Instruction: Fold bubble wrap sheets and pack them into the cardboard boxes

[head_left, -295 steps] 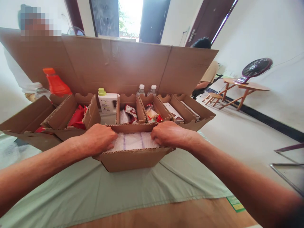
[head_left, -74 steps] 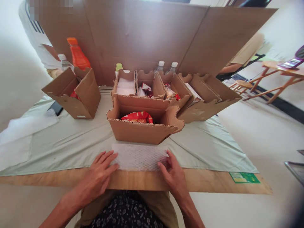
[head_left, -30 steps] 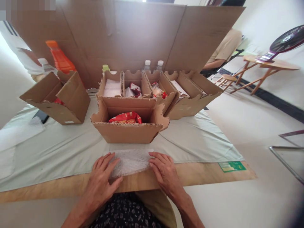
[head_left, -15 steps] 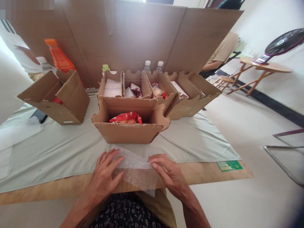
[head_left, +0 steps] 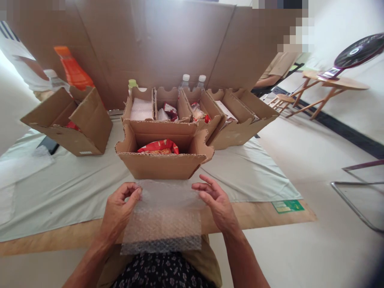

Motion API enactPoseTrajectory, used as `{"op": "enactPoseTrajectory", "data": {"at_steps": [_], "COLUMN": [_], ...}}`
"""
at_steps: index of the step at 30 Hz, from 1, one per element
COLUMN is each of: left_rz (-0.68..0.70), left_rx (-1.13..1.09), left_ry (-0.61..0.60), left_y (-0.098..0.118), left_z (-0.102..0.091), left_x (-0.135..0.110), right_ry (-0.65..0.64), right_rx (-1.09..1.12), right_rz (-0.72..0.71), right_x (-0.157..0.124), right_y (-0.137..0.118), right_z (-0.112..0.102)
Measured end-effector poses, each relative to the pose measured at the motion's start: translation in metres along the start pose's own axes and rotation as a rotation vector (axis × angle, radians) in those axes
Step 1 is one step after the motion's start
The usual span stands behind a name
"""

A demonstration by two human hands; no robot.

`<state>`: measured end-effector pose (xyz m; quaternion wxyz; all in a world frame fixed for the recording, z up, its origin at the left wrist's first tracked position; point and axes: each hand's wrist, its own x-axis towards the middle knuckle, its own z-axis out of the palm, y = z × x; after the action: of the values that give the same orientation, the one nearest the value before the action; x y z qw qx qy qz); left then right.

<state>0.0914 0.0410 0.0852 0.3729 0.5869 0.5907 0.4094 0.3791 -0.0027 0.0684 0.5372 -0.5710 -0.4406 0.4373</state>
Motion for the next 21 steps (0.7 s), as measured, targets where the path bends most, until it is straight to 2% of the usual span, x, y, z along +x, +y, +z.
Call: {"op": "enactPoseTrajectory", "data": {"at_steps": [3, 7, 9, 11, 12, 14, 16, 17, 19, 21], "left_rz": [-0.013, -0.012, 0.113, 0.343, 0.47, 0.654, 0.72, 0.713, 0.669, 0.618], "left_rx": [0.072, 0.177, 0.302, 0.432, 0.471, 0.501, 0.539, 0.559, 0.571, 0.537], "left_ry": [0.028, 0.089, 0.198, 0.291, 0.275, 0.097, -0.101, -0.161, -0.2, -0.229], "left_y": [-0.017, -0.031, -0.032, -0.028, -0.025, -0.022, -0.024, -0.027, -0.036, -0.045], "left_z": [0.007, 0.001, -0.004, -0.006, -0.004, 0.003, 0.01, 0.012, 0.009, -0.004], "left_x": [0.007, 0.003, -0.007, -0.019, -0.025, -0.034, -0.038, -0.038, -0.036, -0.038], "right_ry": [0.037, 0.233, 0.325, 0.309, 0.239, 0.014, -0.192, -0.255, -0.27, -0.176], "right_rx": [-0.254, -0.385, -0.51, -0.639, -0.683, -0.736, -0.822, -0.879, -0.995, -1.089], "right_rz": [-0.098, -0.182, -0.339, -0.546, -0.634, -0.712, -0.689, -0.659, -0.609, -0.59], "right_x": [0.001, -0.004, -0.011, -0.022, -0.027, -0.036, -0.042, -0.043, -0.047, -0.053], "right_y": [0.014, 0.022, 0.018, 0.01, 0.006, 0.004, 0.009, 0.014, 0.024, 0.032], "right_z": [-0.001, -0.006, -0.003, 0.008, 0.018, 0.04, 0.057, 0.059, 0.047, 0.015]}}
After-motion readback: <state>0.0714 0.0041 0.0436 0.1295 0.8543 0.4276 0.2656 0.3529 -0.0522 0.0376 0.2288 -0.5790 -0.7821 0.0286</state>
